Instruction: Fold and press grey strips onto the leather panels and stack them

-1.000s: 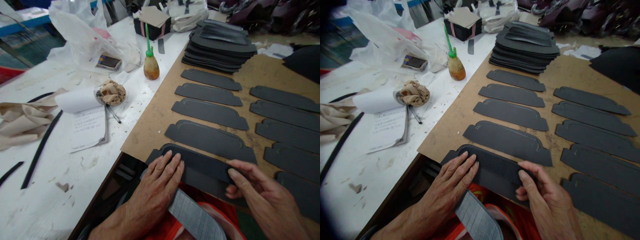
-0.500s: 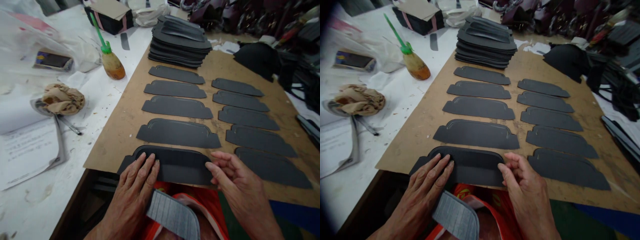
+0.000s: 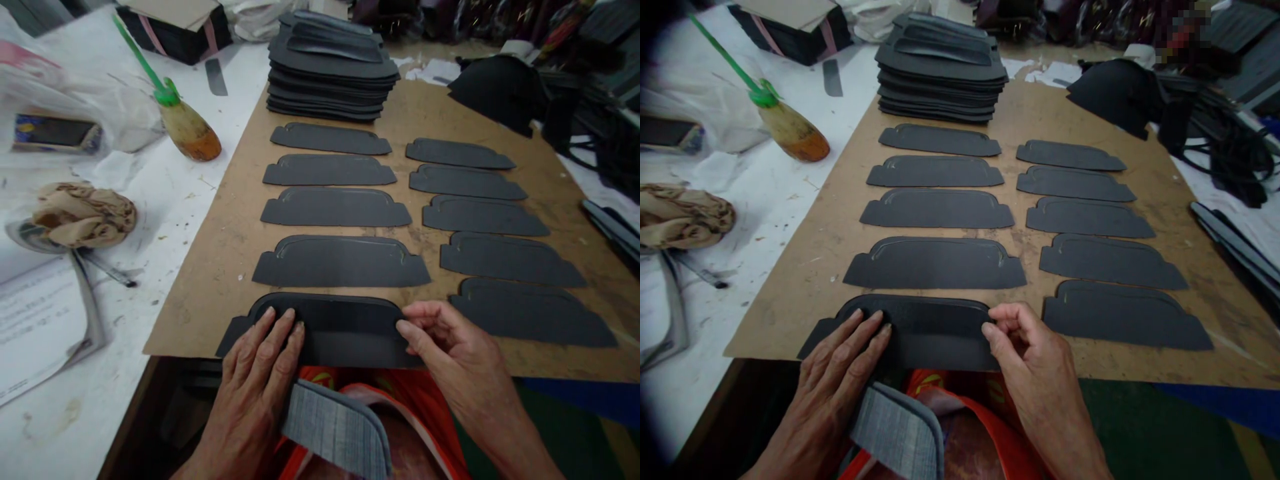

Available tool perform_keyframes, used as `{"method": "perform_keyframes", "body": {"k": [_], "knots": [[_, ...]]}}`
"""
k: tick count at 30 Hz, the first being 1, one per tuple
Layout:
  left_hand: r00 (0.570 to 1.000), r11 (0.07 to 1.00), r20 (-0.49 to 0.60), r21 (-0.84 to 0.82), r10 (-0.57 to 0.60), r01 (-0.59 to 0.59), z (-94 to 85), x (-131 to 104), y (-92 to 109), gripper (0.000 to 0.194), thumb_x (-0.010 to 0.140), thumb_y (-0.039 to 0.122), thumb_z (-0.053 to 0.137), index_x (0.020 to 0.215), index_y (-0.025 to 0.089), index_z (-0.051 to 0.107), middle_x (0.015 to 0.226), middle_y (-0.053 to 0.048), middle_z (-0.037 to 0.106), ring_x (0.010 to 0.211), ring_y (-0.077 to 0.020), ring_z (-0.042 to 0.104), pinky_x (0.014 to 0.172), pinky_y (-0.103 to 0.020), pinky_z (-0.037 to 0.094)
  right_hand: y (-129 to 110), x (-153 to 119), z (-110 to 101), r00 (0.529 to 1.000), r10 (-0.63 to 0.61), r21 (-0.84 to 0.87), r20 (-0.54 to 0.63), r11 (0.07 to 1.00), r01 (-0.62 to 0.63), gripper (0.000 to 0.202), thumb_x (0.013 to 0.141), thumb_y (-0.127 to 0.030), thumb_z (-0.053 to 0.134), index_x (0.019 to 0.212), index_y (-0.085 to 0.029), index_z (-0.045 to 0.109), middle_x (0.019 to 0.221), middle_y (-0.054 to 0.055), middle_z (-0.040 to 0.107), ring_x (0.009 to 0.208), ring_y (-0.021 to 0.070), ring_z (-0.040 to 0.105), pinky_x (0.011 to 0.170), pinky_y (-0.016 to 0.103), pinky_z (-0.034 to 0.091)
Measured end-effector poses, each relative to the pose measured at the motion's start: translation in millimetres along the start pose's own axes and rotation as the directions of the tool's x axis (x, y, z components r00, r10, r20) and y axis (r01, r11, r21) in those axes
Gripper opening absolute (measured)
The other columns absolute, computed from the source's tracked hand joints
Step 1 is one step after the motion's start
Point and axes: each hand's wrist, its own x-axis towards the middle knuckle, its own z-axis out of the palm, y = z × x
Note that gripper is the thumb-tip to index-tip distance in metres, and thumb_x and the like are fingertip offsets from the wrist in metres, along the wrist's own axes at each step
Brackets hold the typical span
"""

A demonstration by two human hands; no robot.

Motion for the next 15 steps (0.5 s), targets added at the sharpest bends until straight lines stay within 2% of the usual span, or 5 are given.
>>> {"method": "perform_keyframes", "body": {"k": [6,15], "knots": [[0.999,1.000,-0.039,-0.021,-0.005,0.004,1.6,0.3,-0.2,0.061,0.088,0.012,0.038,0.147,0.017,0.023,0.144,-0.012,0.040,0.137,-0.0276,0.028,0.108,-0.040,0.028,2.9,0.1,-0.5,0.999,-0.042,-0.126,0.024,0.991,0.045,0.017,0.082,-0.039,0.055,0.088,-0.024,0.062,0.070,-0.001,0.063,0.064,0.0144,0.060,0.062,0.029,0.048],[1.000,0.999,-0.021,-0.039,-0.002,0.001,4.4,-1.4,-1.3,0.061,0.088,0.009,0.038,0.147,0.016,0.022,0.146,-0.013,0.035,0.139,-0.0276,0.022,0.110,-0.038,0.019,-0.4,4.2,1.1,0.997,-0.071,-0.141,0.014,0.987,0.072,0.016,0.082,-0.035,0.054,0.089,-0.024,0.062,0.073,0.000,0.066,0.062,0.0147,0.062,0.061,0.029,0.049]]}}
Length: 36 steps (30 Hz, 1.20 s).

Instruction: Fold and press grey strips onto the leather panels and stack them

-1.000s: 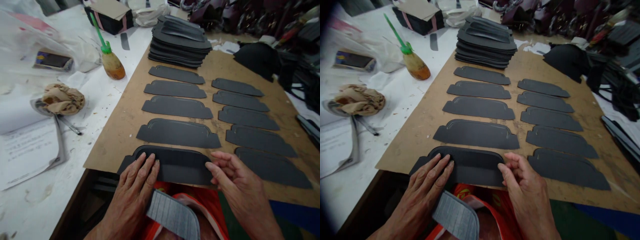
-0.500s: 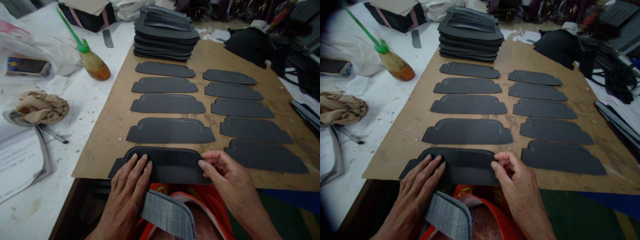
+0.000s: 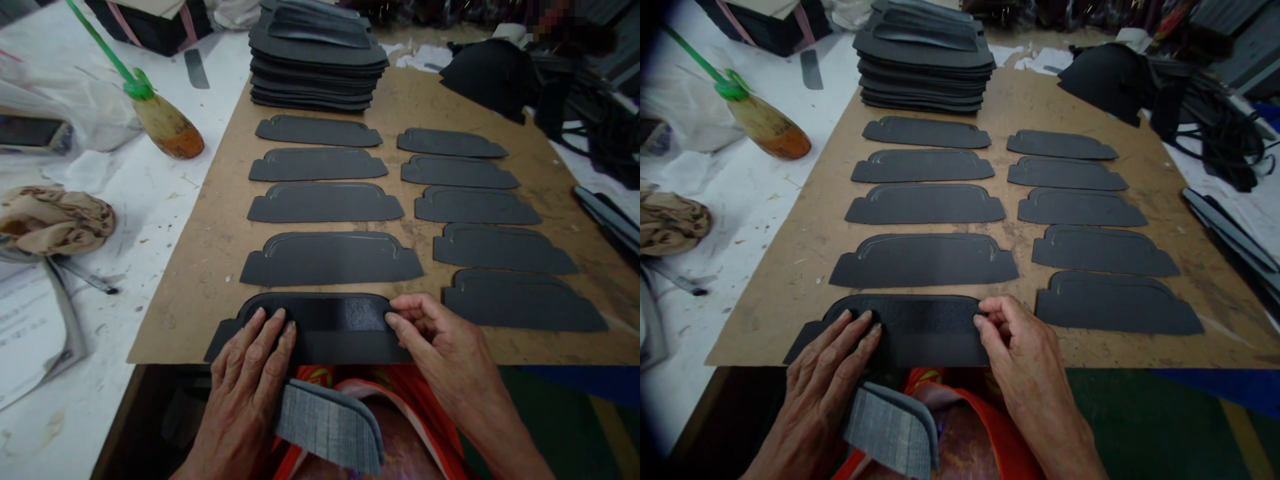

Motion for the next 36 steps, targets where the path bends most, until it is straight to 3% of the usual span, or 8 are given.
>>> {"method": "perform_keyframes", "body": {"k": [7,11,15,20,28,36], "knots": [[0.999,1.000,0.025,0.007,0.029,-0.030,-3.0,2.4,-1.5,0.062,0.088,0.012,0.038,0.147,0.015,0.020,0.143,-0.015,0.037,0.138,-0.0295,0.023,0.108,-0.040,0.022,-10.8,4.7,-1.4,0.998,-0.046,-0.141,-0.030,0.989,0.041,0.013,0.077,-0.030,0.056,0.087,-0.022,0.056,0.071,0.000,0.065,0.062,0.0158,0.063,0.057,0.027,0.047],[1.000,1.000,0.005,0.008,0.018,-0.018,-1.1,1.8,-1.1,0.060,0.089,0.009,0.036,0.147,0.016,0.021,0.144,-0.014,0.037,0.138,-0.0281,0.022,0.108,-0.040,0.021,-10.7,5.7,-3.6,0.998,-0.052,-0.141,0.024,0.988,0.055,0.016,0.078,-0.030,0.054,0.091,-0.022,0.055,0.069,0.000,0.065,0.062,0.0164,0.064,0.056,0.027,0.048],[1.000,1.000,-0.022,0.006,-0.002,0.002,2.4,-2.4,4.5,0.061,0.088,0.004,0.035,0.147,0.015,0.020,0.144,-0.014,0.038,0.140,-0.0281,0.019,0.109,-0.042,0.020,-0.9,1.5,-3.5,0.999,-0.037,-0.127,0.009,0.991,0.038,0.023,0.078,-0.041,0.053,0.091,-0.024,0.062,0.074,0.002,0.069,0.064,0.0182,0.067,0.056,0.028,0.051],[0.999,0.997,0.045,0.071,-0.016,0.013,-2.9,-1.8,7.4,0.054,0.087,0.002,0.034,0.141,0.011,0.034,0.144,-0.012,0.041,0.141,-0.0267,0.016,0.111,-0.041,0.019,20.8,4.2,-3.2,0.999,-0.042,-0.144,0.005,0.989,0.043,0.040,0.073,-0.057,0.056,0.095,-0.027,0.069,0.079,0.003,0.073,0.057,0.0192,0.067,0.048,0.026,0.052],[0.999,0.998,0.051,0.057,0.008,-0.011,-9.6,-0.5,7.3,0.046,0.093,0.014,0.033,0.139,0.012,0.037,0.145,-0.010,0.040,0.142,-0.0280,0.012,0.111,-0.043,0.020,54.0,7.3,-1.6,0.987,-0.157,-0.130,0.038,0.978,0.161,0.040,0.076,-0.048,0.059,0.108,-0.025,0.066,0.095,0.005,0.073,0.068,0.0195,0.069,0.051,0.023,0.054],[0.997,0.999,0.073,0.049,0.004,-0.007,-11.5,0.0,6.6,0.044,0.095,0.016,0.031,0.137,0.010,0.041,0.143,-0.009,0.043,0.140,-0.0288,0.016,0.111,-0.042,0.021,54.4,1.7,-0.7,0.976,-0.216,-0.140,0.011,0.966,0.216,0.036,0.077,-0.046,0.058,0.106,-0.027,0.067,0.102,0.007,0.071,0.075,0.0228,0.069,0.053,0.026,0.056]]}}
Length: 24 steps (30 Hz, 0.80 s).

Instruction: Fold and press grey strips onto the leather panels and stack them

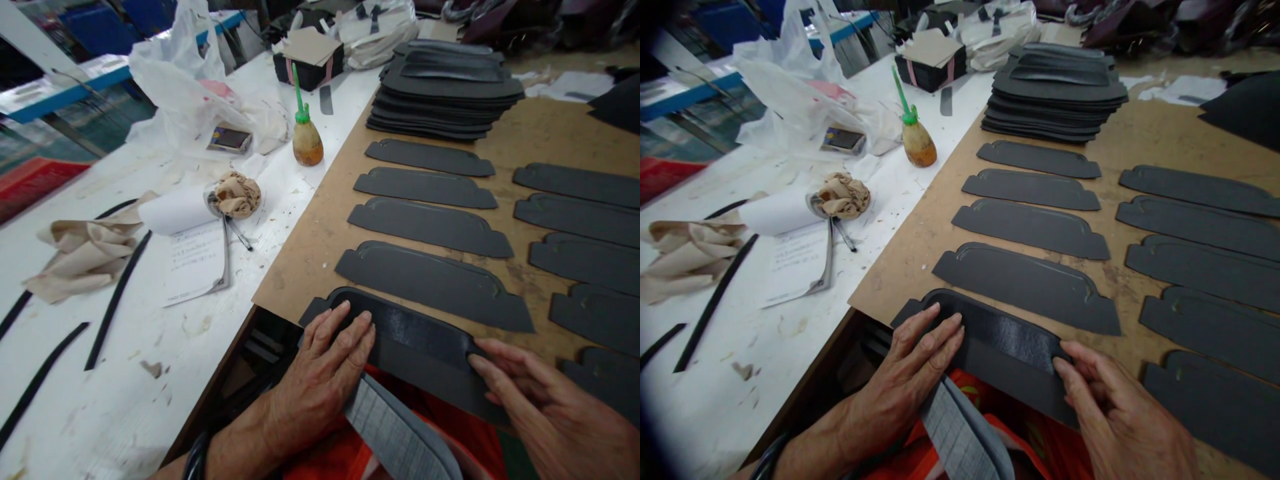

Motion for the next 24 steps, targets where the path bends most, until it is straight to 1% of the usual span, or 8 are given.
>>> {"method": "perform_keyframes", "body": {"k": [3,5,10,13,16,19,22,24], "knots": [[1.000,1.000,0.001,0.006,-0.008,0.008,-0.4,0.5,1.2,0.044,0.093,0.013,0.033,0.137,0.010,0.041,0.141,-0.010,0.045,0.138,-0.0285,0.019,0.110,-0.042,0.023,-6.2,2.3,-1.7,1.000,-0.003,-0.010,-0.022,1.000,0.002,0.037,0.077,-0.048,0.058,0.105,-0.027,0.068,0.097,0.007,0.072,0.068,0.0214,0.069,0.049,0.025,0.055],[1.000,1.000,0.003,0.008,-0.020,0.020,-0.4,0.8,1.7,0.046,0.092,0.010,0.034,0.138,0.011,0.039,0.142,-0.010,0.044,0.139,-0.0279,0.020,0.110,-0.042,0.024,-11.0,3.4,-3.5,1.000,-0.004,-0.024,-0.017,1.000,0.004,0.035,0.077,-0.048,0.057,0.103,-0.027,0.069,0.098,0.007,0.072,0.066,0.0206,0.069,0.050,0.025,0.055],[1.000,1.000,-0.015,0.003,-0.025,0.025,3.3,0.5,1.3,0.048,0.092,0.012,0.033,0.140,0.012,0.036,0.145,-0.010,0.039,0.140,-0.0281,0.015,0.110,-0.043,0.023,-14.2,1.8,-6.4,0.999,0.017,-0.047,0.042,0.999,-0.015,0.036,0.080,-0.046,0.056,0.108,-0.027,0.067,0.104,0.006,0.071,0.076,0.0226,0.070,0.055,0.026,0.056],[1.000,1.000,-0.010,0.017,-0.022,0.022,4.7,0.0,0.9,0.049,0.092,0.011,0.033,0.141,0.012,0.035,0.147,-0.011,0.037,0.141,-0.0292,0.014,0.110,-0.044,0.023,-13.6,1.2,-5.4,0.999,0.029,-0.052,0.023,0.998,-0.027,0.035,0.080,-0.047,0.056,0.105,-0.027,0.069,0.105,0.006,0.071,0.073,0.0220,0.070,0.053,0.026,0.056],[1.000,1.000,-0.011,0.010,-0.005,0.005,3.8,-0.5,0.3,0.051,0.091,0.010,0.034,0.141,0.012,0.034,0.147,-0.011,0.037,0.141,-0.0297,0.014,0.109,-0.044,0.025,-20.9,3.4,-4.9,0.998,0.059,-0.057,-0.014,0.997,-0.060,0.036,0.079,-0.051,0.056,0.101,-0.026,0.070,0.097,0.005,0.072,0.067,0.0204,0.069,0.052,0.026,0.055],[1.000,1.000,-0.016,-0.012,-0.007,0.007,3.2,-0.7,-1.4,0.055,0.089,0.008,0.035,0.144,0.013,0.029,0.146,-0.012,0.037,0.140,-0.0301,0.017,0.109,-0.045,0.027,-33.2,7.1,-5.5,0.995,0.101,-0.064,-0.018,0.993,-0.102,0.037,0.079,-0.053,0.055,0.099,-0.026,0.070,0.087,0.004,0.073,0.062,0.0184,0.068,0.055,0.027,0.055],[1.000,0.999,-0.027,-0.030,-0.015,0.014,4.4,-0.3,-3.0,0.059,0.089,0.007,0.038,0.146,0.014,0.025,0.146,-0.012,0.037,0.139,-0.0310,0.019,0.109,-0.045,0.027,-40.4,9.1,-6.0,0.993,0.116,-0.059,-0.010,0.991,-0.116,0.035,0.081,-0.051,0.054,0.099,-0.026,0.070,0.088,0.003,0.073,0.063,0.0175,0.068,0.059,0.028,0.055],[0.999,0.999,-0.031,-0.035,-0.014,0.013,5.3,0.1,-3.1,0.059,0.089,0.006,0.038,0.146,0.014,0.025,0.146,-0.013,0.037,0.139,-0.0313,0.020,0.109,-0.044,0.027,-41.1,8.5,-6.1,0.992,0.122,-0.051,-0.026,0.991,-0.123,0.034,0.081,-0.050,0.054,0.100,-0.026,0.069,0.089,0.003,0.073,0.064,0.0178,0.068,0.059,0.028,0.055]]}}
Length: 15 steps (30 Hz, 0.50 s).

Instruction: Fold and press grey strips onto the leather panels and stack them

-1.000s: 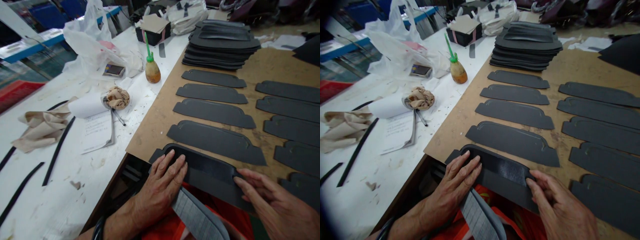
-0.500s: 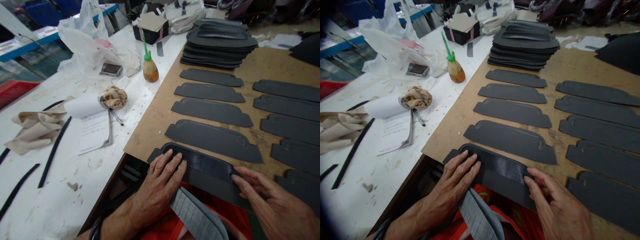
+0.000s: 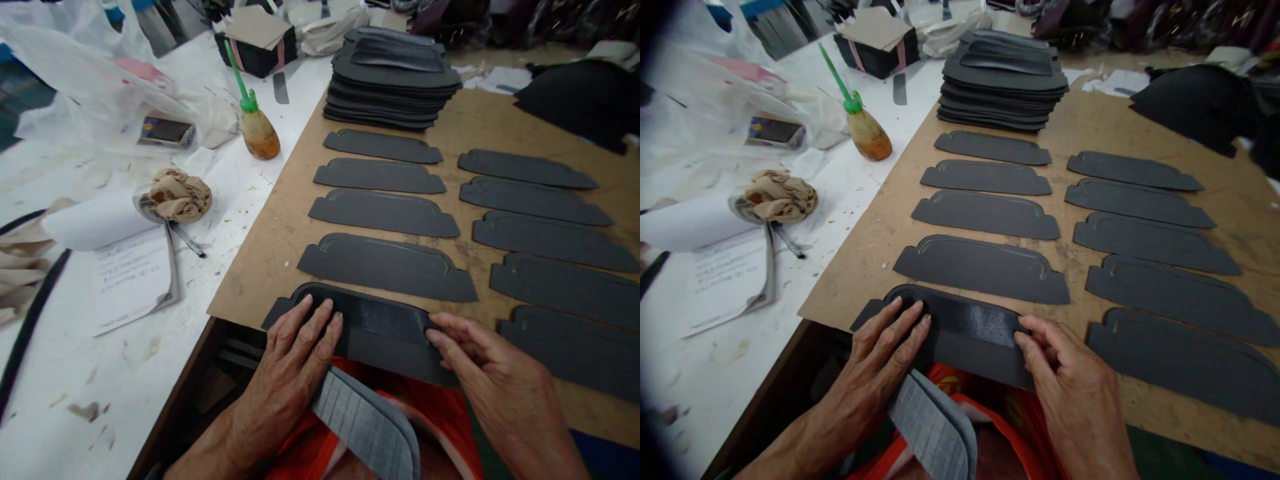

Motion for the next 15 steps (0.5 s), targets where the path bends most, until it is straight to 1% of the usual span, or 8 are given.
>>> {"method": "perform_keyframes", "body": {"k": [5,8,11,13,15], "knots": [[1.000,1.000,-0.015,0.022,-0.013,0.013,0.7,-0.1,2.2,0.058,0.089,0.005,0.037,0.145,0.014,0.028,0.145,-0.013,0.039,0.139,-0.0302,0.019,0.110,-0.043,0.025,2.5,-1.6,-0.1,1.000,0.022,0.020,0.007,1.000,-0.022,0.036,0.079,-0.053,0.055,0.098,-0.026,0.069,0.087,0.002,0.073,0.060,0.0168,0.067,0.055,0.027,0.053],[0.999,1.000,-0.039,0.022,-0.021,0.022,1.8,-0.6,3.1,0.053,0.089,0.007,0.037,0.142,0.012,0.034,0.143,-0.013,0.041,0.139,-0.0300,0.019,0.111,-0.043,0.020,1.9,-0.4,-1.0,0.999,0.045,0.017,0.015,0.999,-0.045,0.038,0.076,-0.056,0.056,0.096,-0.028,0.070,0.082,0.001,0.073,0.059,0.0176,0.068,0.053,0.027,0.053],[0.997,0.999,-0.068,0.028,-0.031,0.033,3.0,-1.8,3.1,0.051,0.090,0.009,0.037,0.141,0.015,0.037,0.142,-0.010,0.044,0.138,-0.0274,0.023,0.113,-0.042,0.015,1.5,0.7,-2.3,0.999,0.052,0.010,0.016,0.999,-0.052,0.040,0.074,-0.059,0.055,0.094,-0.028,0.071,0.079,0.002,0.073,0.058,0.0187,0.068,0.052,0.026,0.054],[0.998,0.998,-0.062,0.047,-0.025,0.028,3.1,-2.7,2.8,0.053,0.089,0.007,0.037,0.141,0.015,0.036,0.142,-0.010,0.044,0.138,-0.0265,0.024,0.113,-0.042,0.015,2.8,0.7,-3.0,0.999,0.039,0.009,0.010,0.999,-0.039,0.041,0.073,-0.060,0.055,0.093,-0.028,0.071,0.079,0.002,0.073,0.059,0.0191,0.068,0.050,0.026,0.054],[0.999,0.998,-0.033,0.065,-0.024,0.027,2.6,-3.5,2.7,0.055,0.087,0.005,0.039,0.142,0.015,0.035,0.142,-0.011,0.043,0.139,-0.0277,0.023,0.113,-0.044,0.018,5.4,0.3,-2.9,1.000,0.027,0.007,0.007,1.000,-0.027,0.042,0.073,-0.061,0.056,0.093,-0.028,0.070,0.080,0.002,0.072,0.061,0.0194,0.068,0.050,0.026,0.054]]}}
